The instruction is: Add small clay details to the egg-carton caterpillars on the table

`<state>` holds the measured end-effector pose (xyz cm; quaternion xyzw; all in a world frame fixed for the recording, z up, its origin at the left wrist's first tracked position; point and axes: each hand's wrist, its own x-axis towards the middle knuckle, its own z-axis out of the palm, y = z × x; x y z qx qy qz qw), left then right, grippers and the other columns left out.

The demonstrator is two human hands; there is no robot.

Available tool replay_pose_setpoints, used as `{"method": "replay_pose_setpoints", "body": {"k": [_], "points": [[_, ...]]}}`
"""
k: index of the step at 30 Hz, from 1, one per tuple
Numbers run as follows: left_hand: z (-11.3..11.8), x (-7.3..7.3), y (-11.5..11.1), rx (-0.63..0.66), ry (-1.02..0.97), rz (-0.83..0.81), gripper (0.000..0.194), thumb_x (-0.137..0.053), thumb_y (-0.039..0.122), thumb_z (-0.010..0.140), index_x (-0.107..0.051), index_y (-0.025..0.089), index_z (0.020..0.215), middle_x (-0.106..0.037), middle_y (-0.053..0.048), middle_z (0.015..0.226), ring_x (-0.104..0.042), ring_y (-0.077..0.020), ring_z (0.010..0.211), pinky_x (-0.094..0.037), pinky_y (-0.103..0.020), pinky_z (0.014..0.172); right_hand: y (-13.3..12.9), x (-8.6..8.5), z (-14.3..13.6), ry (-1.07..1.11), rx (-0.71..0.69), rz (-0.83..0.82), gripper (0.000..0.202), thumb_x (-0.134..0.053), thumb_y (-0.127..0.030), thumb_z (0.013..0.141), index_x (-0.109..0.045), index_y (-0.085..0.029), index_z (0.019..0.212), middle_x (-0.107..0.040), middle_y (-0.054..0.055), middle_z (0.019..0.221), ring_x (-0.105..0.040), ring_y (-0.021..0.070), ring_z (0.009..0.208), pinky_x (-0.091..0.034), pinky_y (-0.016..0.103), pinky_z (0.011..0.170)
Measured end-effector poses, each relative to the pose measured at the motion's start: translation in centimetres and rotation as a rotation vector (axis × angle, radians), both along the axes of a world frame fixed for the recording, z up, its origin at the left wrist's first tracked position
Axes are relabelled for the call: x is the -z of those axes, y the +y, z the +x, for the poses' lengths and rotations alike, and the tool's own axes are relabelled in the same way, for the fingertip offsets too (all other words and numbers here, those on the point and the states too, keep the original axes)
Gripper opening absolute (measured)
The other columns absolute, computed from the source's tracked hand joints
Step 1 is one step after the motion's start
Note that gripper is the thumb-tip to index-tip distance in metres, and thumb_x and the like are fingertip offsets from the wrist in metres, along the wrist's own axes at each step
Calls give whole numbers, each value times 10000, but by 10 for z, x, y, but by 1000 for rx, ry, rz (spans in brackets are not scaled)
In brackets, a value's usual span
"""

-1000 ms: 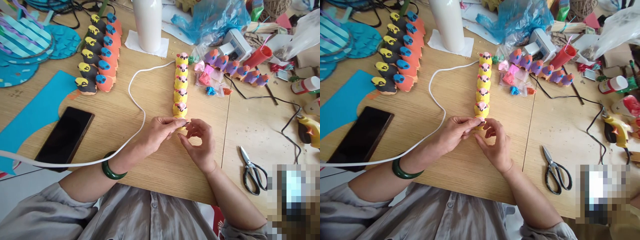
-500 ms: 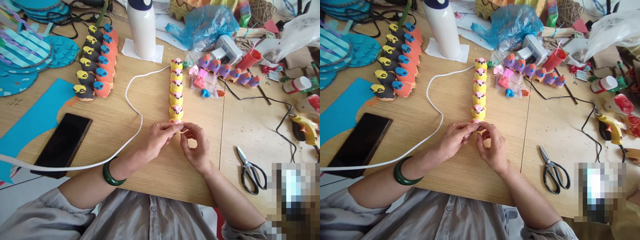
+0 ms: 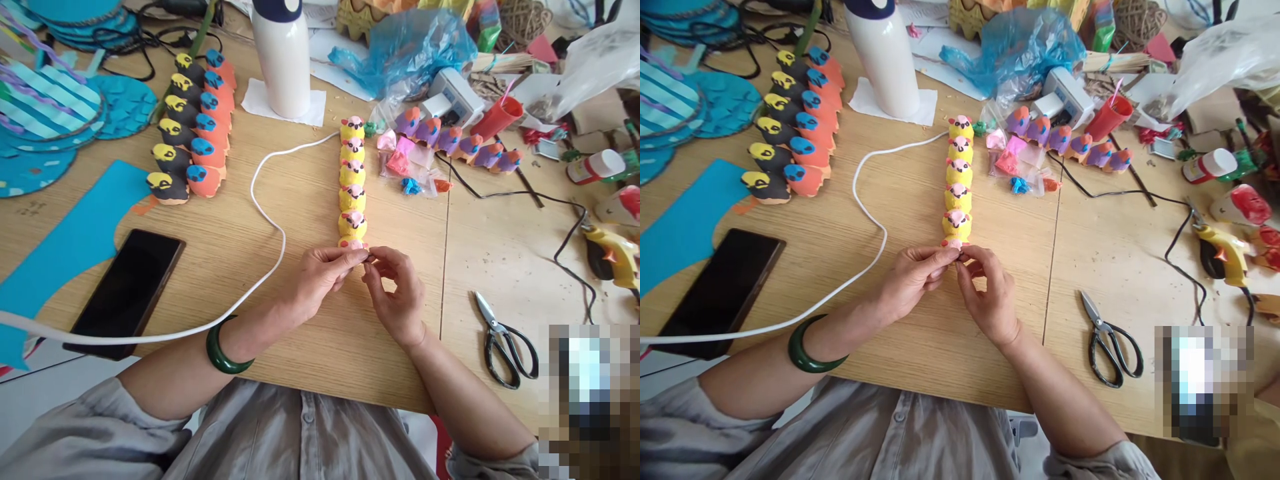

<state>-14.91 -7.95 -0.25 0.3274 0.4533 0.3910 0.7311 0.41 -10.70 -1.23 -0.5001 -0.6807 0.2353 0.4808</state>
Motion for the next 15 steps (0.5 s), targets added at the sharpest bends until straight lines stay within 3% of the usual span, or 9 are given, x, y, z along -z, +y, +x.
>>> {"method": "replay_pose_setpoints", "body": {"k": [5,15], "points": [[-1,-5,2,22,12,0,454,-756,531,844,-619,161,620,-407,49,532,-330,-65,496,-221,-244,475,0,0,1,1,7,-28,248,-575,-162,995,-621,-260,1219,-740,29,1036,-738,128,784,-674,289,688],[-2,-6,3,-2,45,41,385,-810,551,771,-761,170,752,-359,64,549,-274,-69,515,-174,-255,489,0,-3,0,60,1,-49,261,-592,-176,986,-611,-258,1233,-747,32,1046,-722,121,738,-669,289,670]]}}
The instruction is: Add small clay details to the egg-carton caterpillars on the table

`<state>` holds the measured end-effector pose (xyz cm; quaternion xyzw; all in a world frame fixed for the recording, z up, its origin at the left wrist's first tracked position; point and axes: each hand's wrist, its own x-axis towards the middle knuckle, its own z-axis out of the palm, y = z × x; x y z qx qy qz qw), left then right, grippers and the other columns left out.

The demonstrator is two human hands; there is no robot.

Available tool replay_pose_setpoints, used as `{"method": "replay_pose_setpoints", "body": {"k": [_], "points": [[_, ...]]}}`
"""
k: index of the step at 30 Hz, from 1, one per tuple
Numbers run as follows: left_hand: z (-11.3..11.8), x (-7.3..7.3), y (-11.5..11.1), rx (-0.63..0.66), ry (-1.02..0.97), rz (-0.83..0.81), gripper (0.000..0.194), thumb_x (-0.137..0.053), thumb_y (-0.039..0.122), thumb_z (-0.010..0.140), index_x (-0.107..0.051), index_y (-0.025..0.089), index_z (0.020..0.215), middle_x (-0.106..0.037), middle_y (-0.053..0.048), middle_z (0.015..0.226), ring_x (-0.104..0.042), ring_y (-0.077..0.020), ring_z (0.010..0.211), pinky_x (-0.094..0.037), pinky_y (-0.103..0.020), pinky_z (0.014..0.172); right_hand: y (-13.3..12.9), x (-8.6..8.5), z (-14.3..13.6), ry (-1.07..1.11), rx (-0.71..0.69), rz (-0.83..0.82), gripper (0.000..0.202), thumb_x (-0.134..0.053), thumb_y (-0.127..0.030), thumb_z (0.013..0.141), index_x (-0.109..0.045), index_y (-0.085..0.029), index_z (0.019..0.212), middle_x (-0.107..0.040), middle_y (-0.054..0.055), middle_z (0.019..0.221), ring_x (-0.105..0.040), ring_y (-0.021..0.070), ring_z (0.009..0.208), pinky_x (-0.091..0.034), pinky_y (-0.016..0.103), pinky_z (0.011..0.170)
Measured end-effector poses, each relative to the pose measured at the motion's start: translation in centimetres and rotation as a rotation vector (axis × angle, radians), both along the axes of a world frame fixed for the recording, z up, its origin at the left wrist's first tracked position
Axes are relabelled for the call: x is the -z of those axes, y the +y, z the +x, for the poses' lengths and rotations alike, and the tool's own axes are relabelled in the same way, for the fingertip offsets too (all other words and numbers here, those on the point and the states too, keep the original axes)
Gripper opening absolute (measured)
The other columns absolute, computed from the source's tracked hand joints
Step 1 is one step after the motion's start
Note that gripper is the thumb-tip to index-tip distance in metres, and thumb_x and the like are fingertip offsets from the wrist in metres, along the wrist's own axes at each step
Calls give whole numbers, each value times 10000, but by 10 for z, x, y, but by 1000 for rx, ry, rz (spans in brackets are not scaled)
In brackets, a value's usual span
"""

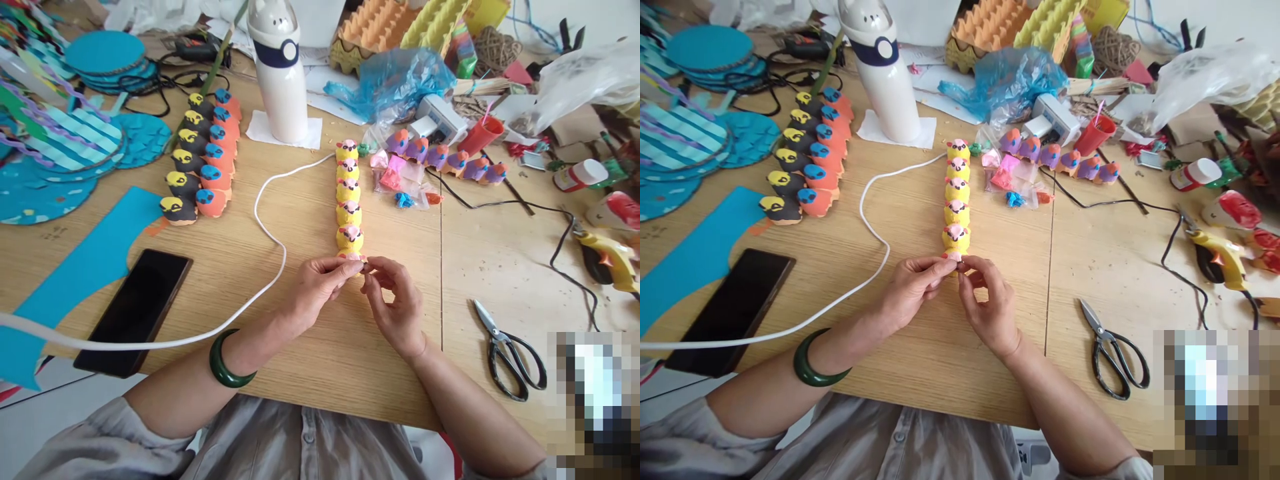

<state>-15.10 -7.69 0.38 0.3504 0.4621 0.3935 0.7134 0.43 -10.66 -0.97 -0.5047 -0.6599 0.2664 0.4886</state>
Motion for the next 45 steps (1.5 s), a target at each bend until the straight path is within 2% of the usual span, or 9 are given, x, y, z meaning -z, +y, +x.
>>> {"method": "replay_pose_setpoints", "body": {"k": [7,14,20,25,32,38,45], "points": [[1,-4,-2,-7,-37,-4,405,-816,509,775,-682,154,637,-335,65,532,-264,-67,522,-177,-256,494,-1,1,-2,13,36,53,235,-675,-167,935,-589,-262,1132,-725,11,1031,-687,93,670,-629,248,618],[1,-7,-1,2,-55,-30,435,-827,514,761,-627,157,614,-348,59,556,-268,-66,531,-176,-261,504,2,-2,3,-201,16,213,258,-627,-117,960,-615,-261,1174,-711,45,1030,-658,104,675,-602,265,592],[1,-5,-1,3,-26,-26,434,-814,515,781,-631,154,626,-379,51,579,-287,-65,536,-183,-263,504,4,-6,4,-233,72,256,201,-649,-120,949,-662,-265,1087,-682,44,975,-651,126,697,-591,282,572],[1,-6,-1,17,-28,-24,390,-761,528,839,-700,157,735,-391,50,586,-282,-69,538,-171,-259,504,4,-6,3,-205,84,238,188,-643,-98,941,-653,-256,1043,-672,35,966,-628,115,679,-566,275,574],[0,-2,-1,17,-14,18,383,-797,507,821,-692,161,693,-309,63,574,-241,-70,539,-162,-262,507,4,-5,3,-178,88,222,176,-648,-99,938,-648,-251,1025,-658,28,942,-626,119,696,-566,278,587],[-1,1,-1,6,15,36,351,-830,514,779,-748,173,770,-367,60,574,-260,-64,530,-172,-251,501,5,-5,2,-159,38,213,197,-645,-72,933,-640,-245,1029,-664,25,958,-619,109,698,-561,263,594],[-2,1,1,-6,4,36,333,-834,508,777,-790,180,805,-423,56,569,-294,-57,524,-193,-234,491,2,-2,1,17,-21,30,227,-636,-110,953,-627,-252,1130,-658,14,1023,-646,92,733,-597,250,644]]}}
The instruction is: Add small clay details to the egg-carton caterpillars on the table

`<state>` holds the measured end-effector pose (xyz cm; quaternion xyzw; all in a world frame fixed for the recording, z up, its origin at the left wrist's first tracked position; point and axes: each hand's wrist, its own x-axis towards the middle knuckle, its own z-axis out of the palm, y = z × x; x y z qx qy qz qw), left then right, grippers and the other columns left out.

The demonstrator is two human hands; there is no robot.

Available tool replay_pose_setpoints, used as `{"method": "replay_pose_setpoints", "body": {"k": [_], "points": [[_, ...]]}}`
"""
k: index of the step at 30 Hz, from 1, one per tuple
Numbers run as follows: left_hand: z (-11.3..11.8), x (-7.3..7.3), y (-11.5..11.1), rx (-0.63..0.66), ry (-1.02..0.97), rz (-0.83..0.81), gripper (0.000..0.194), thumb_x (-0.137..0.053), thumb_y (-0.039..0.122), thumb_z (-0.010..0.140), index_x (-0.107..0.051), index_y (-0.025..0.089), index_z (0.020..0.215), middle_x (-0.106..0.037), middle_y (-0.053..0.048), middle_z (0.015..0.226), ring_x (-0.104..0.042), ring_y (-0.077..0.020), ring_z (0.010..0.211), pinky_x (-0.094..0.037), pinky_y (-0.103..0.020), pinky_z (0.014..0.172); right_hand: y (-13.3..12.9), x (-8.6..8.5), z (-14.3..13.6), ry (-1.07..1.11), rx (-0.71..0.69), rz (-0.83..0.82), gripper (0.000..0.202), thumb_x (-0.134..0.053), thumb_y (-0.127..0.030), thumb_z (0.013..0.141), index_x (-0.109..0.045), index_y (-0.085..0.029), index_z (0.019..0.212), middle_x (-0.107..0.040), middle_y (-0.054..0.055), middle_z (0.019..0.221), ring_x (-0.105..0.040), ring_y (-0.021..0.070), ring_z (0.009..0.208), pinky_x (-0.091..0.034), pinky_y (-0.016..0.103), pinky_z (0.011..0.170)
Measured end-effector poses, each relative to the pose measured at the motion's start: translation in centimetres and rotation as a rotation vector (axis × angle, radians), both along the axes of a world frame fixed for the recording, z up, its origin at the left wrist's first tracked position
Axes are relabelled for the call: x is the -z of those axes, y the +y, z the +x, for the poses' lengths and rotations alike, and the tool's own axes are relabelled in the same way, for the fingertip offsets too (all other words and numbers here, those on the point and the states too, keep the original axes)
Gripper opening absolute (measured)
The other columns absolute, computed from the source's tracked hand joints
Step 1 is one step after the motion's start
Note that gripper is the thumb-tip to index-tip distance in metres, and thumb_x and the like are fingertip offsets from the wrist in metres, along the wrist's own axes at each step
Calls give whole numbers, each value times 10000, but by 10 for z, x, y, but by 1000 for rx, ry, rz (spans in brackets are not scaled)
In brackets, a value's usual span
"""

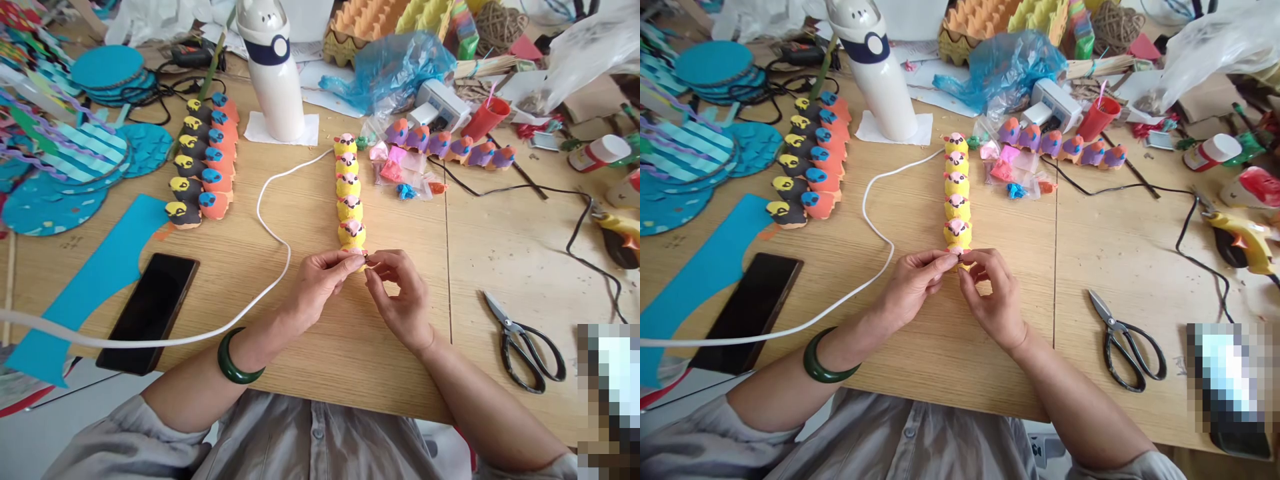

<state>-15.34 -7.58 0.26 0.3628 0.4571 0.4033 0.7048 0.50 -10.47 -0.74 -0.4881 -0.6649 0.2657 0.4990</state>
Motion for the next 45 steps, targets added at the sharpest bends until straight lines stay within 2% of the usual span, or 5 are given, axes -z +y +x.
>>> {"method": "replay_pose_setpoints", "body": {"k": [21,27,34,39,45], "points": [[0,-1,1,20,-59,-40,304,-825,458,796,-767,165,737,-389,54,578,-286,-46,516,-187,-222,479,2,-4,4,95,-94,-100,284,-647,-161,971,-730,-316,1194,-663,21,1095,-654,105,785,-609,261,650],[-1,-6,2,53,-14,-47,349,-737,489,874,-813,155,806,-353,50,579,-271,-55,524,-178,-224,473,4,-3,3,259,16,-189,33,-698,-265,953,-723,-242,954,-659,-1,889,-642,104,690,-584,243,577],[-4,-6,8,-70,8,-3,300,-755,456,852,-847,171,841,-395,52,540,-267,-51,500,-190,-222,459,7,-9,2,408,57,-428,363,-644,-513,965,-683,-198,789,-551,-53,579,-556,87,506,-522,244,535],[-5,-6,4,-24,144,191,291,-797,440,832,-848,199,989,-793,-39,890,-578,-98,640,-458,-229,597,7,-10,0,416,31,-471,396,-669,-557,933,-676,-199,764,-558,-47,575,-560,98,505,-507,248,532],[0,-1,-1,-20,230,410,175,-784,341,863,-839,203,956,-828,-44,1003,-747,-189,969,-561,-274,907,6,-11,0,374,-50,-466,440,-652,-534,954,-632,-198,672,-585,-21,602,-572,104,550,-497,249,569]]}}
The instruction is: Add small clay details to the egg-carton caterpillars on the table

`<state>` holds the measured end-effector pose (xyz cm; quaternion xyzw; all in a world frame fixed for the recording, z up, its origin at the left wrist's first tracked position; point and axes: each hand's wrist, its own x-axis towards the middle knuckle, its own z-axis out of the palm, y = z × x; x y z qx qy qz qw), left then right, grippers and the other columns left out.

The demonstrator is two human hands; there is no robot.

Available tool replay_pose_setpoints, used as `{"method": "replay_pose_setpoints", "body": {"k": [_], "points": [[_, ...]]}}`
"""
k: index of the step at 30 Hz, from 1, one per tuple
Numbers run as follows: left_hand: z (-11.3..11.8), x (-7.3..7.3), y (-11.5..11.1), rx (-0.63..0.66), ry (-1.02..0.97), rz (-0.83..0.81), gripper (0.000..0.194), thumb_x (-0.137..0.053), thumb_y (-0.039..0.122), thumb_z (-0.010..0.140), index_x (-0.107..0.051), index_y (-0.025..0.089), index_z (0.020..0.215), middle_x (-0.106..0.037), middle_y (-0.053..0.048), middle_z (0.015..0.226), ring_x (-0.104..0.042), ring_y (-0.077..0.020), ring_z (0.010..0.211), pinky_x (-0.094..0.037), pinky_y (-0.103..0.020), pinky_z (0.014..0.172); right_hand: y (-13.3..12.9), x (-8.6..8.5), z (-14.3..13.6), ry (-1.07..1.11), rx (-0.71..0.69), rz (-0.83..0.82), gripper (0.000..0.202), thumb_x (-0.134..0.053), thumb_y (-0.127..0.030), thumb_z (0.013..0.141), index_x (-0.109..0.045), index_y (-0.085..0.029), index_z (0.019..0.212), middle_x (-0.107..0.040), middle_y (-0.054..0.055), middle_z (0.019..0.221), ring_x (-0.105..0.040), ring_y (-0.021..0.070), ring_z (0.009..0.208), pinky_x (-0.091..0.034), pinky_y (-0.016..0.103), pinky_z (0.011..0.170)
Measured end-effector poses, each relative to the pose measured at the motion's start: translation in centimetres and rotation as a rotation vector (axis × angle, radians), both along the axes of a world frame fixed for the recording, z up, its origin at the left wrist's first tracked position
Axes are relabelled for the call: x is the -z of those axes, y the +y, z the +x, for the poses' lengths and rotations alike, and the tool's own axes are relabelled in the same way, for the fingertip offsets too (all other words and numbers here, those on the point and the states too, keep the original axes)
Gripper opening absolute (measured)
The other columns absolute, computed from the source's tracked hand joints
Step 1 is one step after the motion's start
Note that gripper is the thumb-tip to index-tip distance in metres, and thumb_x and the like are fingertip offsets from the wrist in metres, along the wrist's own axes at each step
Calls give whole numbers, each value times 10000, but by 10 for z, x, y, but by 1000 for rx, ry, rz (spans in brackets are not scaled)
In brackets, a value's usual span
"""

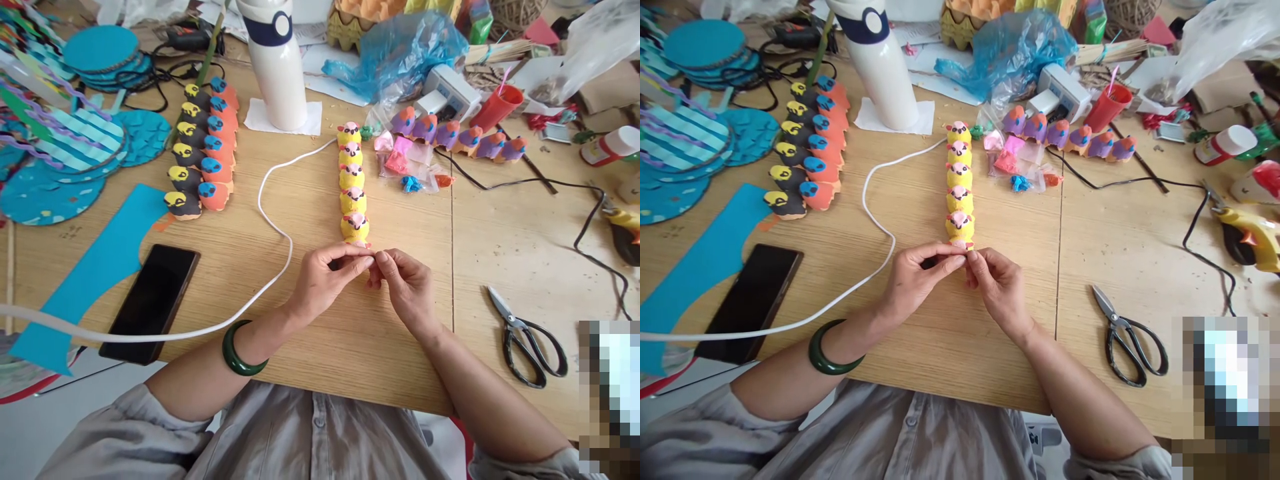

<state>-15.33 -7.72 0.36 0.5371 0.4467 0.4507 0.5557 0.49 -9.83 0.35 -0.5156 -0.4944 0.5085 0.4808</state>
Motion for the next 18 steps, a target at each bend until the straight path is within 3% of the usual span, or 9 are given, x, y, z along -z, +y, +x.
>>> {"method": "replay_pose_setpoints", "body": {"k": [4,9,13,16,18], "points": [[-1,1,1,-32,57,60,140,-775,317,870,-831,195,909,-826,-47,965,-748,-183,896,-570,-270,841,0,-2,1,65,-32,-60,452,-597,-577,970,-681,-196,743,-623,-5,659,-599,116,567,-534,267,577],[-3,1,0,-12,81,167,146,-733,269,905,-830,199,990,-822,-54,1002,-746,-167,913,-561,-256,843,2,-2,2,160,4,-127,319,-759,-490,884,-704,-192,783,-664,-21,680,-620,99,527,-556,246,546],[-4,-3,1,-30,34,23,231,-698,346,941,-822,191,1060,-820,-69,1067,-752,-186,976,-567,-273,886,5,-1,3,269,82,-144,326,-777,-479,870,-681,-195,742,-605,-45,611,-570,86,477,-547,232,486],[-5,-6,3,-54,-9,-88,239,-717,383,923,-830,194,1016,-826,-58,989,-748,-177,917,-567,-252,813,6,-1,3,305,74,-196,412,-751,-532,874,-641,-193,667,-497,-70,507,-445,71,401,-509,225,408],[-5,-6,4,-66,-15,-116,238,-730,392,908,-835,197,995,-826,-56,957,-733,-163,852,-554,-238,744,7,-1,3,307,65,-204,387,-782,-521,850,-650,-193,692,-520,-66,531,-470,71,423,-528,224,433]]}}
